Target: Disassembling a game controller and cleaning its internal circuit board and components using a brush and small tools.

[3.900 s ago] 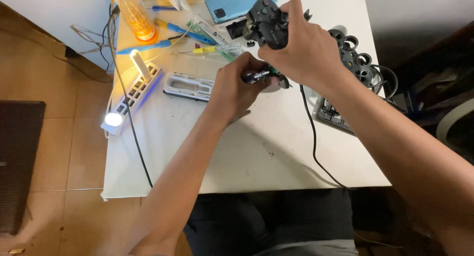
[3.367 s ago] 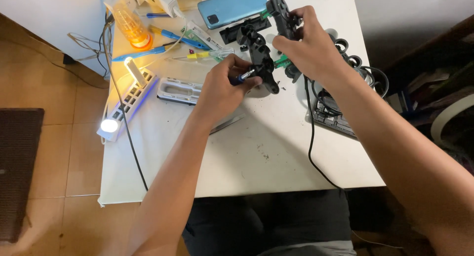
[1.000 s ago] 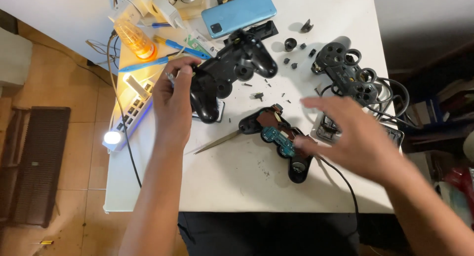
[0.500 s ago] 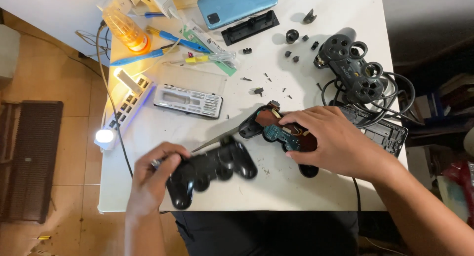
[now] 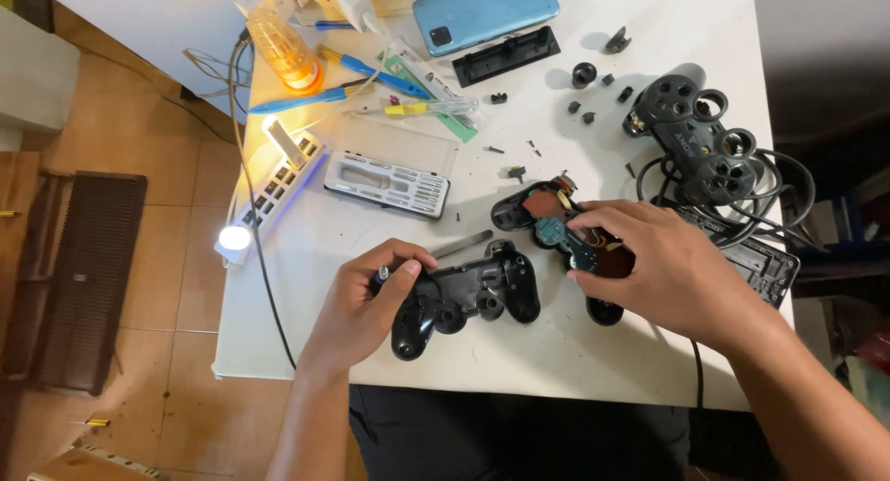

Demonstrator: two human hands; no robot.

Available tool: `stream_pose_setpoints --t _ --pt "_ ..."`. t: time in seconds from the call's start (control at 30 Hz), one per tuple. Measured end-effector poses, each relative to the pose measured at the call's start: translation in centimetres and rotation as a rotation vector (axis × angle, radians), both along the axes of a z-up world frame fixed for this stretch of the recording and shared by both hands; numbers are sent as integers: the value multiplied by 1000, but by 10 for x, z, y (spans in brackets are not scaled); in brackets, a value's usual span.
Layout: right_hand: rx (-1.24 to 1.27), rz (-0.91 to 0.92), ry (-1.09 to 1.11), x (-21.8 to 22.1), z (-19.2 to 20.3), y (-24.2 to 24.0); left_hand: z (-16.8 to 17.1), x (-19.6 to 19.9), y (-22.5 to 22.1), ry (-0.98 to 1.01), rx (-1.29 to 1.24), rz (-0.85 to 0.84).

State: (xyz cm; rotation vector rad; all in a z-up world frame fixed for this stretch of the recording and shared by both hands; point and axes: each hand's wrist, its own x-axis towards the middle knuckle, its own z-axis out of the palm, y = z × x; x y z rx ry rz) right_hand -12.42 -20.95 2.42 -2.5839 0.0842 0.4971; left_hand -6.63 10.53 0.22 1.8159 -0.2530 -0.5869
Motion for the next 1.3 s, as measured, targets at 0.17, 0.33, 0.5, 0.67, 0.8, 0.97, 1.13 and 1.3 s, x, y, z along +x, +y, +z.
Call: stream_pose_setpoints --t 0.17,0.33,0.5,0.67,0.8,0.97,1.13,1.3 --pt "-12 -70 -8 1 8 10 -14 0 5 -130 -148 141" --pt "-42 -96 -32 0 4 13 0 13 -6 -211 -214 355" --pt "-27 -18 -80 -3 0 11 15 48 -43 -1225 16 -65" --pt "26 -85 -216 19 24 7 9 48 -45 -1014 -75 95" --pt "108 -1 -626 85 41 15 3 34 -20 -363 -166 490" --pt "179 346 -481 207 5 79 -29 10 -10 -111 -322 595" --pt "20 561 -320 260 -34 121 -27 6 -8 -80 -318 576" --pt "-289 677 -308 279 -47 132 -18 6 -4 -29 -324 448"
